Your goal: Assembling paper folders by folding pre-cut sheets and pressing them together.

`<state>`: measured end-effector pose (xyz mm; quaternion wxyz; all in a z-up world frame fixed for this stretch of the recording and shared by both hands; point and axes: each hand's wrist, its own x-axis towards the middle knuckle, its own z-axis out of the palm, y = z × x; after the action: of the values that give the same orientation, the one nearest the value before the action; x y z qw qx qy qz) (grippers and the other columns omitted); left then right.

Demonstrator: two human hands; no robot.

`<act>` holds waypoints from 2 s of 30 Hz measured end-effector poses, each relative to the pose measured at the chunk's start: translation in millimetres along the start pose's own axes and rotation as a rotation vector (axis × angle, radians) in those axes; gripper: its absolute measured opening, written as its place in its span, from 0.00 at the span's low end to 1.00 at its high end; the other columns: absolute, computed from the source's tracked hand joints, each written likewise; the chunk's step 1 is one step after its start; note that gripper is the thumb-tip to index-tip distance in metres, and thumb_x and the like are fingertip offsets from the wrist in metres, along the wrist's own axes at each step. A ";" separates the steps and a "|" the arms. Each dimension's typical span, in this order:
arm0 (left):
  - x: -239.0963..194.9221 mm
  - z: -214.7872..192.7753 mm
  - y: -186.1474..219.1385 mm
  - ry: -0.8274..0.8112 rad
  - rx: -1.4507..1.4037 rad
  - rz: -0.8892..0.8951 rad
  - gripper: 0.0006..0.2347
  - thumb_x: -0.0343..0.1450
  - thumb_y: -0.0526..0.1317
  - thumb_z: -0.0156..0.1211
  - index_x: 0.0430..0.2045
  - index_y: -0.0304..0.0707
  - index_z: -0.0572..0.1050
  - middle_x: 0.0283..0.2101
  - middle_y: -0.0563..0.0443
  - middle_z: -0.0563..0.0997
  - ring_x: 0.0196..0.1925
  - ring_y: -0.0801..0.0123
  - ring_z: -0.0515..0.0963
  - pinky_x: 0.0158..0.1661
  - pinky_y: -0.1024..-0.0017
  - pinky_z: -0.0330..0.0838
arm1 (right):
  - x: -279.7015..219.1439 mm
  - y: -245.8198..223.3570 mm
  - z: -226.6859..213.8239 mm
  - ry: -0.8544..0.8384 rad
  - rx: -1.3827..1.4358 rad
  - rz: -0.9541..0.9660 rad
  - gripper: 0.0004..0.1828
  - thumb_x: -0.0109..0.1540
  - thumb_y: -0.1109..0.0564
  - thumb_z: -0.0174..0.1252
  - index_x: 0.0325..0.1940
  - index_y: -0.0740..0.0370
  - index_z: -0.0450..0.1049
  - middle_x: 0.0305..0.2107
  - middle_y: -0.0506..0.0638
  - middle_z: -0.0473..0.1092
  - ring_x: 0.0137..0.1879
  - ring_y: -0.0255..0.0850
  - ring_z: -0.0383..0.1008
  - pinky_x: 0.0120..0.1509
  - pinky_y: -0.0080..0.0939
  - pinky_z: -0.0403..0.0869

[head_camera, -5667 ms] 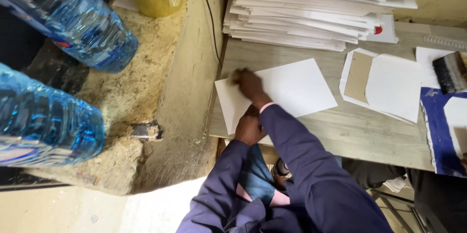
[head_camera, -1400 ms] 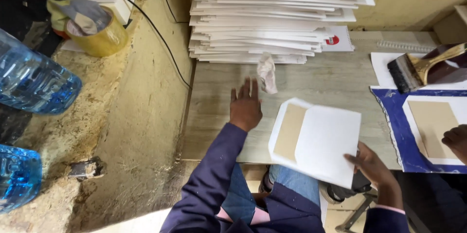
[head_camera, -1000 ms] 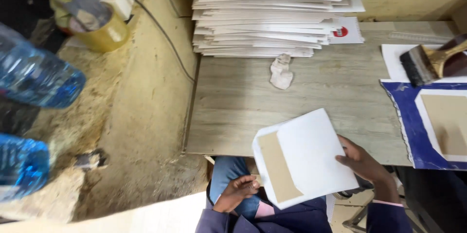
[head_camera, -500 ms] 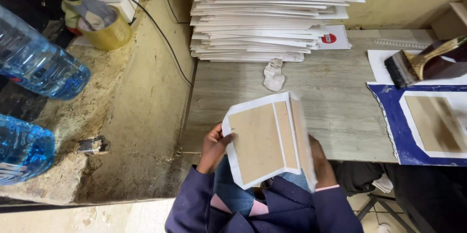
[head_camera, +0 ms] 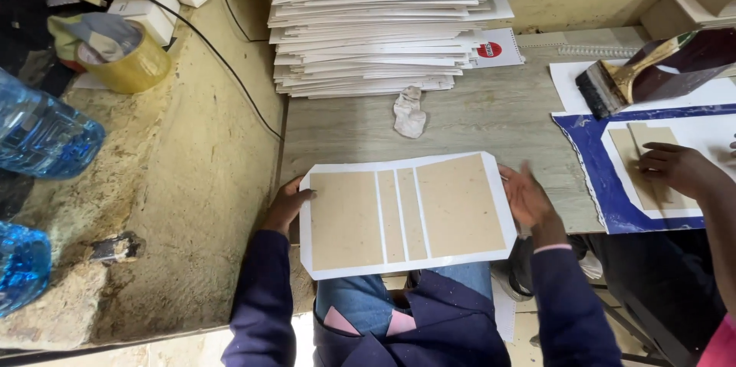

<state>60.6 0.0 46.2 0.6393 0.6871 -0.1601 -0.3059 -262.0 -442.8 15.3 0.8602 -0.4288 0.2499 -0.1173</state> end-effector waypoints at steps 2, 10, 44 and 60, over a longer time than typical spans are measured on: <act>7.1 4.3 21.1 -0.031 0.048 -0.023 0.23 0.69 0.37 0.67 0.62 0.36 0.79 0.56 0.38 0.85 0.58 0.57 0.83 0.62 0.55 0.74 | 22.4 -10.1 -15.4 -0.048 -0.133 0.026 0.48 0.69 0.20 0.41 0.80 0.56 0.62 0.63 0.64 0.72 0.59 0.60 0.78 0.63 0.69 0.76; 68.8 -11.0 29.1 -0.187 0.264 -0.054 0.17 0.64 0.41 0.78 0.44 0.32 0.87 0.40 0.43 0.88 0.46 0.61 0.83 0.54 0.64 0.75 | 28.9 -66.5 74.5 0.056 -0.701 -0.012 0.14 0.58 0.62 0.74 0.48 0.66 0.85 0.33 0.53 0.81 0.37 0.41 0.83 0.47 0.42 0.81; 147.3 133.7 -17.4 -0.353 1.122 0.174 0.34 0.60 0.65 0.71 0.61 0.59 0.78 0.63 0.46 0.76 0.69 0.42 0.70 0.72 0.42 0.50 | 180.1 62.2 172.8 -0.172 -1.965 -0.198 0.45 0.53 0.22 0.72 0.63 0.45 0.64 0.58 0.49 0.63 0.69 0.53 0.59 0.76 0.58 0.60; 82.1 155.8 -51.9 0.103 1.192 0.792 0.29 0.63 0.44 0.57 0.61 0.32 0.73 0.62 0.36 0.76 0.67 0.45 0.73 0.67 0.51 0.60 | 118.1 125.4 169.0 0.157 -1.897 -0.803 0.15 0.71 0.50 0.58 0.55 0.60 0.83 0.56 0.59 0.78 0.62 0.54 0.78 0.74 0.51 0.71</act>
<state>16.8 -165.0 -21.5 0.2251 0.8232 -0.5069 0.1212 -73.8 -301.4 -37.7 0.0472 -0.9737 0.1335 -0.1783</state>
